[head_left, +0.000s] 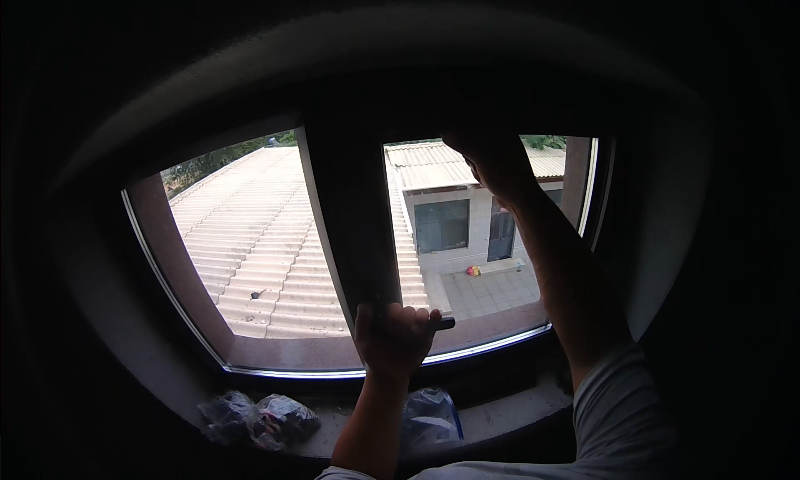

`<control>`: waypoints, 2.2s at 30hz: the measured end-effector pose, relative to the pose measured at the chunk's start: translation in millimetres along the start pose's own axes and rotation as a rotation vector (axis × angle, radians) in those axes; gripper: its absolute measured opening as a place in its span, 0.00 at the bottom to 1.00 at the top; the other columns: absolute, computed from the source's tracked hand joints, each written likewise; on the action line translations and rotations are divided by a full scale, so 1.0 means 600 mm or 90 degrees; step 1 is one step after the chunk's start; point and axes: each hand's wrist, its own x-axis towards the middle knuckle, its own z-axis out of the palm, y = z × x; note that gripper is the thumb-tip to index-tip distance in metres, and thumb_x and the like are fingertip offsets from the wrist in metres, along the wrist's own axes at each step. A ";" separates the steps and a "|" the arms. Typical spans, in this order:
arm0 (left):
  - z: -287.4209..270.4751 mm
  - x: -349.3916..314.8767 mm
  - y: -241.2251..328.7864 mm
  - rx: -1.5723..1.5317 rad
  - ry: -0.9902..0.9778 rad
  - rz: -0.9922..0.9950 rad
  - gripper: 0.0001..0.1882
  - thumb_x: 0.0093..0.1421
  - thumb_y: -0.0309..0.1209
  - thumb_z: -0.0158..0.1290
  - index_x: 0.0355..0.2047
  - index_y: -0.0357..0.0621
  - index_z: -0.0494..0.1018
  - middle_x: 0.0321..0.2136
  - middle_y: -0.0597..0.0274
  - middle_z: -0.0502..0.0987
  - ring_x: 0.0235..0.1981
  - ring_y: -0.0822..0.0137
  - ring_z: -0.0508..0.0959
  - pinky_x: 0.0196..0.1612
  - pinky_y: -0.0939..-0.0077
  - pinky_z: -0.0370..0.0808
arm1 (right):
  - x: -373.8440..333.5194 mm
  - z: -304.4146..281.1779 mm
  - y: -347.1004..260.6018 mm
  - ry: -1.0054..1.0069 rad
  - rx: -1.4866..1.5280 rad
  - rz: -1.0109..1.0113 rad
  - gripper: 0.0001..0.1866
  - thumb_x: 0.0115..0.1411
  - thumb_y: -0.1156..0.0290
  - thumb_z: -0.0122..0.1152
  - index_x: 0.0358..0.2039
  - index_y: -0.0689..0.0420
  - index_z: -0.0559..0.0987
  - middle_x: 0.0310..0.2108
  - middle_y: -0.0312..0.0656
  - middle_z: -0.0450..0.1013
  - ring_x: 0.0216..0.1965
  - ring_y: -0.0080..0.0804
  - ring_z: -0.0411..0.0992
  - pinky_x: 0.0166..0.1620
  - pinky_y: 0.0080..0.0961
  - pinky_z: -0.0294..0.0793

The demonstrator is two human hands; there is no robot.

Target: The person installs small hardware pieces into the upper frame of a window using a screwdriver. They repeatedly pick up pieces from the windowsill, align them in the frame, and tighten them. The window remains open during the process.

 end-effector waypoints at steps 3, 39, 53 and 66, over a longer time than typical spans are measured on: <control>-0.013 -0.011 -0.009 -0.108 -0.002 0.050 0.32 0.73 0.59 0.32 0.24 0.47 0.69 0.19 0.65 0.61 0.28 0.62 0.66 0.63 0.54 0.62 | 0.004 -0.011 -0.014 -0.032 -0.026 -0.030 0.27 0.64 0.47 0.65 0.48 0.59 0.76 0.20 0.34 0.70 0.22 0.21 0.71 0.24 0.21 0.69; -0.036 -0.001 -0.007 -0.003 -0.075 0.044 0.23 0.65 0.54 0.42 0.20 0.55 0.62 0.17 0.68 0.59 0.27 0.65 0.63 0.55 0.59 0.58 | -0.007 0.011 -0.022 0.001 -0.032 0.102 0.14 0.68 0.56 0.60 0.34 0.54 0.73 0.12 0.28 0.61 0.12 0.13 0.61 0.16 0.15 0.59; -0.053 -0.022 0.006 -0.124 0.081 -0.005 0.23 0.67 0.54 0.45 0.20 0.56 0.64 0.16 0.70 0.59 0.28 0.66 0.65 0.61 0.59 0.59 | -0.013 0.009 -0.054 -0.010 -0.081 0.135 0.21 0.66 0.50 0.63 0.30 0.56 0.76 0.12 0.31 0.66 0.12 0.17 0.65 0.23 0.20 0.69; 0.063 -0.034 -0.019 0.123 0.273 -0.106 0.40 0.70 0.63 0.30 0.48 0.42 0.80 0.43 0.53 0.82 0.49 0.55 0.79 0.62 0.50 0.66 | -0.052 0.003 0.014 0.149 -0.257 -0.097 0.15 0.67 0.62 0.63 0.43 0.60 0.74 0.12 0.33 0.69 0.13 0.24 0.68 0.22 0.22 0.73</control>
